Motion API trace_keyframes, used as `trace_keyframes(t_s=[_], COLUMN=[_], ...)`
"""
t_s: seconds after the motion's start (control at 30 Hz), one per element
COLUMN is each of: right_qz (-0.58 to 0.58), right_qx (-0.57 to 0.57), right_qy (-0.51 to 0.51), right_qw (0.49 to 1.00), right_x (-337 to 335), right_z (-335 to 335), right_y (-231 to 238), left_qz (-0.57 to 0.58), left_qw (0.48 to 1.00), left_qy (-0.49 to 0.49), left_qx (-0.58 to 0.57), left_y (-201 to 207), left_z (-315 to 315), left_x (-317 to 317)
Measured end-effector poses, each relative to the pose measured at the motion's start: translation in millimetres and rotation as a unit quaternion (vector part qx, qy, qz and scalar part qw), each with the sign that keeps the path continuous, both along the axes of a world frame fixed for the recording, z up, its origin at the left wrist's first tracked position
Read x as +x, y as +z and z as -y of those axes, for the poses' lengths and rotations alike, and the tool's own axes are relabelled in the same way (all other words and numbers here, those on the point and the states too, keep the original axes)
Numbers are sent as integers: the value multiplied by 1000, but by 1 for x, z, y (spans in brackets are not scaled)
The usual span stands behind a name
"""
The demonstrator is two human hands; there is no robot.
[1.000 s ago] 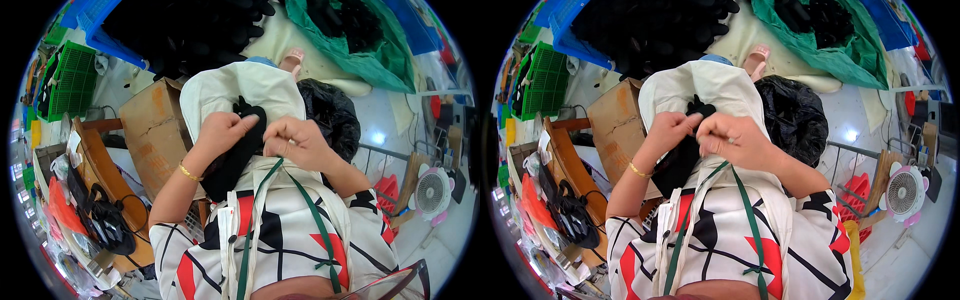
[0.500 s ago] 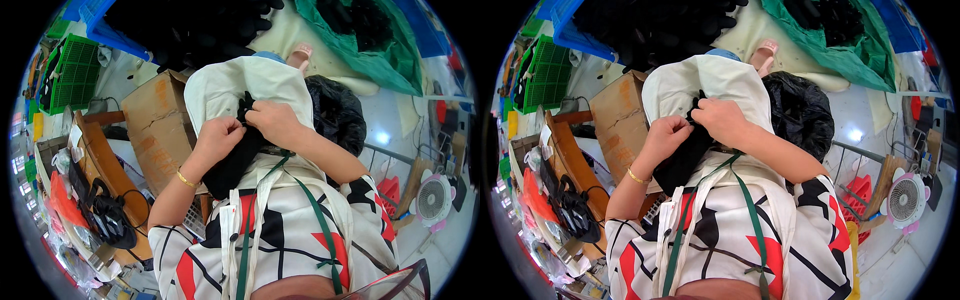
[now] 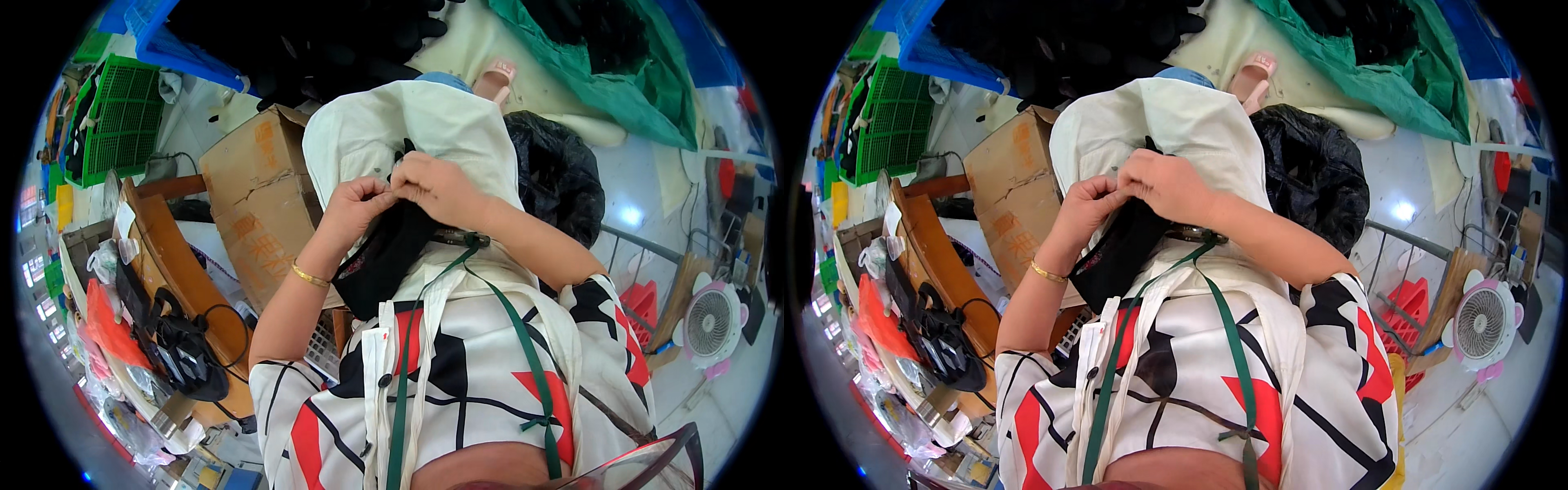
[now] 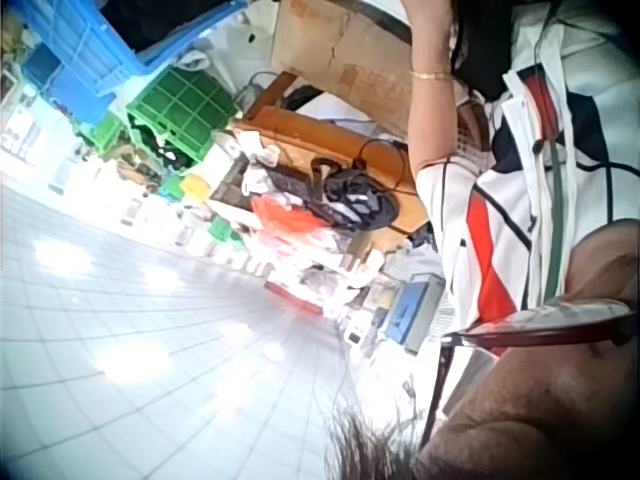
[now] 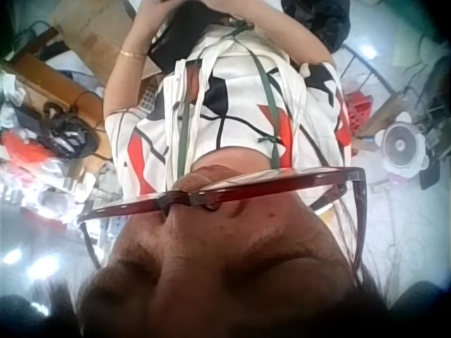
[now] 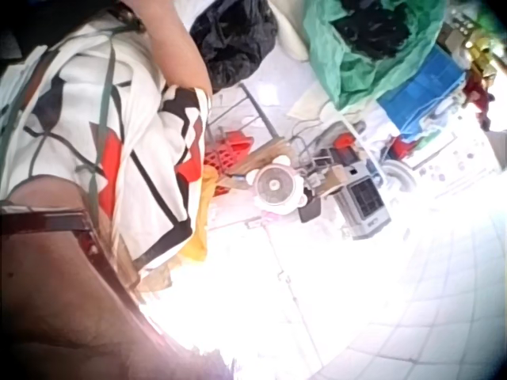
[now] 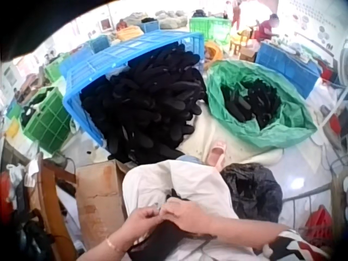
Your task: The person sits on the floor and sews a black shoe using a needle and thread. They pull the thread through the shoe material, adjust the shoe, and occasionally reach for other shoes from a nearby pile.
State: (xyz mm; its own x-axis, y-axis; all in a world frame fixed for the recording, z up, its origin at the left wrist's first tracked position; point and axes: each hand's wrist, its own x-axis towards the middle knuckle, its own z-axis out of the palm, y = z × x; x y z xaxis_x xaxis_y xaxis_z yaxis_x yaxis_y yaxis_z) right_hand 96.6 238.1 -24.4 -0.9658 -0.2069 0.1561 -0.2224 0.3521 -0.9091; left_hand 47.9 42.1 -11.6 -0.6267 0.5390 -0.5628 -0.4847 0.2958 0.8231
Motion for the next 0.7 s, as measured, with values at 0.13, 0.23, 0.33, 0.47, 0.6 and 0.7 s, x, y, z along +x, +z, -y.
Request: trace_keyframes(t_s=[0.13,0.23,0.33,0.47,0.6,0.7], right_qz=[73,-46,-20,-3,1,-4], right_qx=[8,184,207,159,125,91], right_qy=[8,-31,-15,-39,-47,-64], right_qw=[997,981,978,986,991,994], right_x=[-7,-8,-2,-1,0,3], right_z=[-25,-37,-36,-38,-41,-41], right_y=[6,-4,-4,-8,-7,-8], left_qz=[56,77,1,-313,-220,-182], left_qw=[998,996,1000,946,975,981], left_qy=[16,14,-8,-71,-26,-22], left_qx=[39,41,8,-36,-20,-56], left_y=[-10,-8,-9,-11,-16,-24], left_z=[10,10,6,-6,-18,-19], left_x=[-1,0,0,-1,-1,-2])
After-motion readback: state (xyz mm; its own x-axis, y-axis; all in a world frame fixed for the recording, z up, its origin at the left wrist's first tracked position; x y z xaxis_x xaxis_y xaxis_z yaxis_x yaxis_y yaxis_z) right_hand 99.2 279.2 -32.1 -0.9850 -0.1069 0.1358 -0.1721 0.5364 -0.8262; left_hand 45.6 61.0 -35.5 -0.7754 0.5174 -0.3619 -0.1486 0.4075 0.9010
